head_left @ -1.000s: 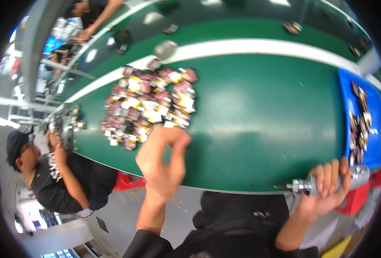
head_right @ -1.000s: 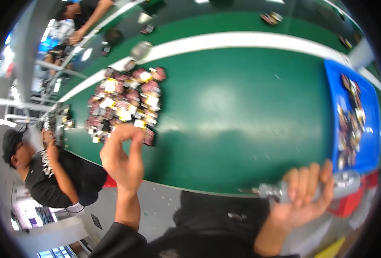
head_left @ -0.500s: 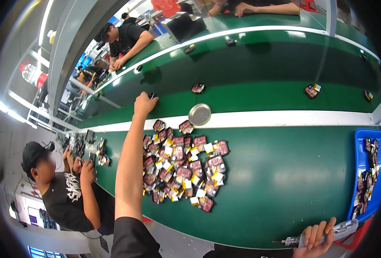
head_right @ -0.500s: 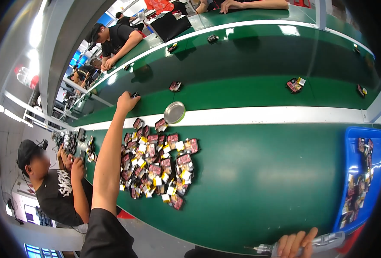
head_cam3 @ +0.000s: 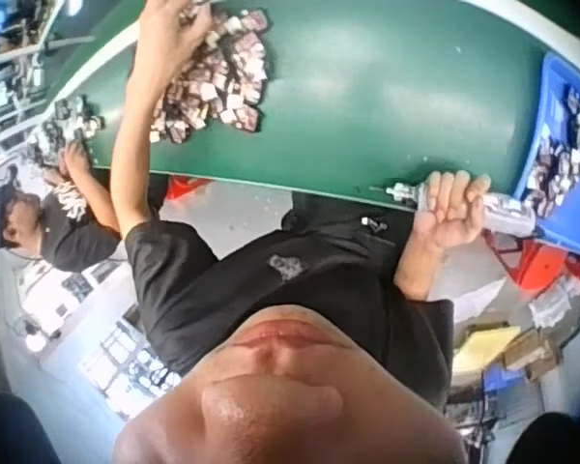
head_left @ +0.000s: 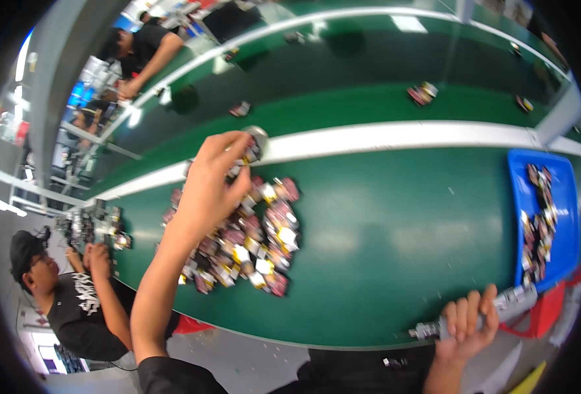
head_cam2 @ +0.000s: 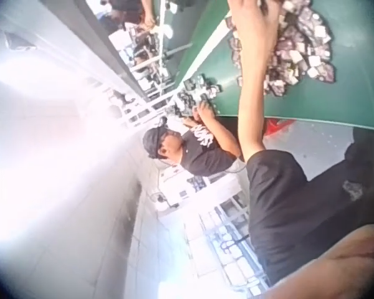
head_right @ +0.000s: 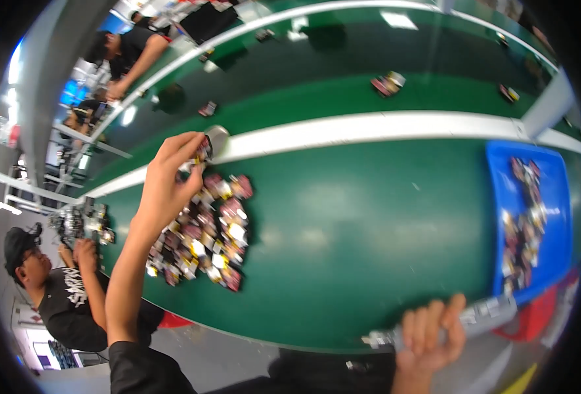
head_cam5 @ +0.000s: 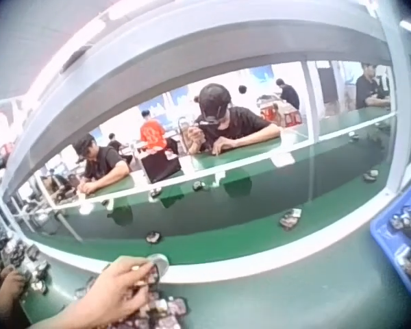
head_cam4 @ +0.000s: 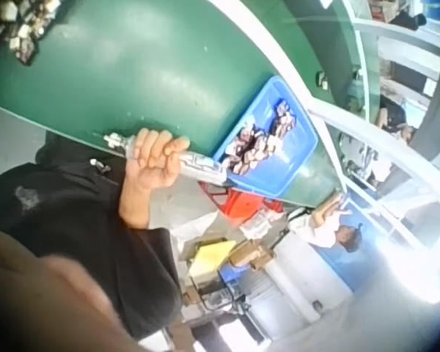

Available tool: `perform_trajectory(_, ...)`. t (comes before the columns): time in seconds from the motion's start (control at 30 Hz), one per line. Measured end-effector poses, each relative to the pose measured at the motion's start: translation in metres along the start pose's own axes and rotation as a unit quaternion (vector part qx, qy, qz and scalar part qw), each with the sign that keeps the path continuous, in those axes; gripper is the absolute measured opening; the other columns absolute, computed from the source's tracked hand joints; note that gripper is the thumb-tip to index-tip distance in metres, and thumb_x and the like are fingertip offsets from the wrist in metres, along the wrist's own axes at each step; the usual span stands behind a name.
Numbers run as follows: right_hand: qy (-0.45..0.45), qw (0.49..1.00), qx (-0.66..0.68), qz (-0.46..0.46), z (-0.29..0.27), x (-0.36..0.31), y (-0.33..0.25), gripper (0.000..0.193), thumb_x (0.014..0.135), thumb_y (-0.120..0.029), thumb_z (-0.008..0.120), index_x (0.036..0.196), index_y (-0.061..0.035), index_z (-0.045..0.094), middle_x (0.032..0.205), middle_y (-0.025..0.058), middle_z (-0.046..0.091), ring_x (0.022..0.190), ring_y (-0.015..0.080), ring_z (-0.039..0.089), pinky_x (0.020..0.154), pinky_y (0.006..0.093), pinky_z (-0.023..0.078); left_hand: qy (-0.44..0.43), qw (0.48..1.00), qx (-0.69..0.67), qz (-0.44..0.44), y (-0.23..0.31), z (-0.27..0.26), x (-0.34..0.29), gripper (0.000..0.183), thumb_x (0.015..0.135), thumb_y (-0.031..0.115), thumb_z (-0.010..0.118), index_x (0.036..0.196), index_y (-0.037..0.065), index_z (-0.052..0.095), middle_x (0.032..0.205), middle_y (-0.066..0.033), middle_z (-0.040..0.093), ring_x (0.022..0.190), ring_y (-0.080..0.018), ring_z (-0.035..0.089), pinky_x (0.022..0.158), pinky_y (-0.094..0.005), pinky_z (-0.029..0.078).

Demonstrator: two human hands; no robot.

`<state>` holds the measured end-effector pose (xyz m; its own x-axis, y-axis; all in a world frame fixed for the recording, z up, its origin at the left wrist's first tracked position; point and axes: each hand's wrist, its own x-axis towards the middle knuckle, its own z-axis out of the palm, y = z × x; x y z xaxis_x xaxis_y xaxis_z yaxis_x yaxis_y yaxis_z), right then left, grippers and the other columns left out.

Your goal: Use an electric screwdriver to assemble small electronic components on a factory line.

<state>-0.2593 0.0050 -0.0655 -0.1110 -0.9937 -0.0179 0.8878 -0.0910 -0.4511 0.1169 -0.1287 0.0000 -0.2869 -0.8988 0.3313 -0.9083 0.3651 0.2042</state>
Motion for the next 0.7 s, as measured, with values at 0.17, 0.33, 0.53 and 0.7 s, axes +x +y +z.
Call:
perform_trajectory(0.17, -0.003, 0.998, 0.024, 0.051, 0.004, 0.0, 0.005, 0.015, 0.092, -0.019, 0.048, 0.083, -0.0094, 0.042, 0.054, -0.0005, 0.037, 0.041, 0.0108, 0.035, 0.047, 0.0288, 0.037, -0.111, 0.965, -0.191, 0.144, 0.143, 0.025, -0.074, 0.061, 0.064, -0.012, 0.06, 0.124, -0.007, 0.05, 0.125, -0.0204, 0.053, 0.112, -0.0366, 0.053, 0.094, -0.0439, 0.044)
perform_trajectory(0.33, -0.074, 0.992, 0.002, 0.104, -0.008, -0.023, 0.0, 0.013, 0.093, -0.02, 0.044, 0.087, -0.0089, 0.046, 0.054, -0.0004, 0.039, 0.042, 0.0112, 0.039, 0.05, 0.0298, 0.04, -0.126, 0.958, -0.205, 0.153, 0.179, 0.051, -0.097, 0.047, 0.065, -0.01, 0.063, 0.11, -0.013, 0.055, 0.122, -0.0215, 0.054, 0.109, -0.0364, 0.055, 0.088, -0.0405, 0.05)
perform_trajectory(0.53, -0.08, 0.988, 0.019, 0.128, -0.014, -0.047, 0.0, 0.012, 0.093, -0.019, 0.043, 0.088, -0.0089, 0.046, 0.054, 0.0, 0.04, 0.043, 0.0115, 0.042, 0.051, 0.0296, 0.041, -0.092, 0.974, -0.165, 0.122, 0.197, 0.054, -0.102, 0.036, 0.066, -0.007, 0.064, 0.102, -0.011, 0.059, 0.113, -0.0195, 0.059, 0.104, -0.0337, 0.058, 0.08, -0.0387, 0.054)
perform_trajectory(0.7, -0.076, 0.986, 0.016, 0.15, -0.009, -0.057, 0.006, 0.009, 0.092, -0.017, 0.042, 0.088, -0.0087, 0.046, 0.054, 0.0005, 0.04, 0.043, 0.0122, 0.042, 0.051, 0.0303, 0.041, -0.035, 0.984, -0.085, 0.155, 0.204, 0.065, -0.105, 0.032, 0.062, -0.002, 0.062, 0.093, -0.011, 0.062, 0.102, -0.0182, 0.063, 0.098, -0.0299, 0.061, 0.07, -0.0337, 0.056)
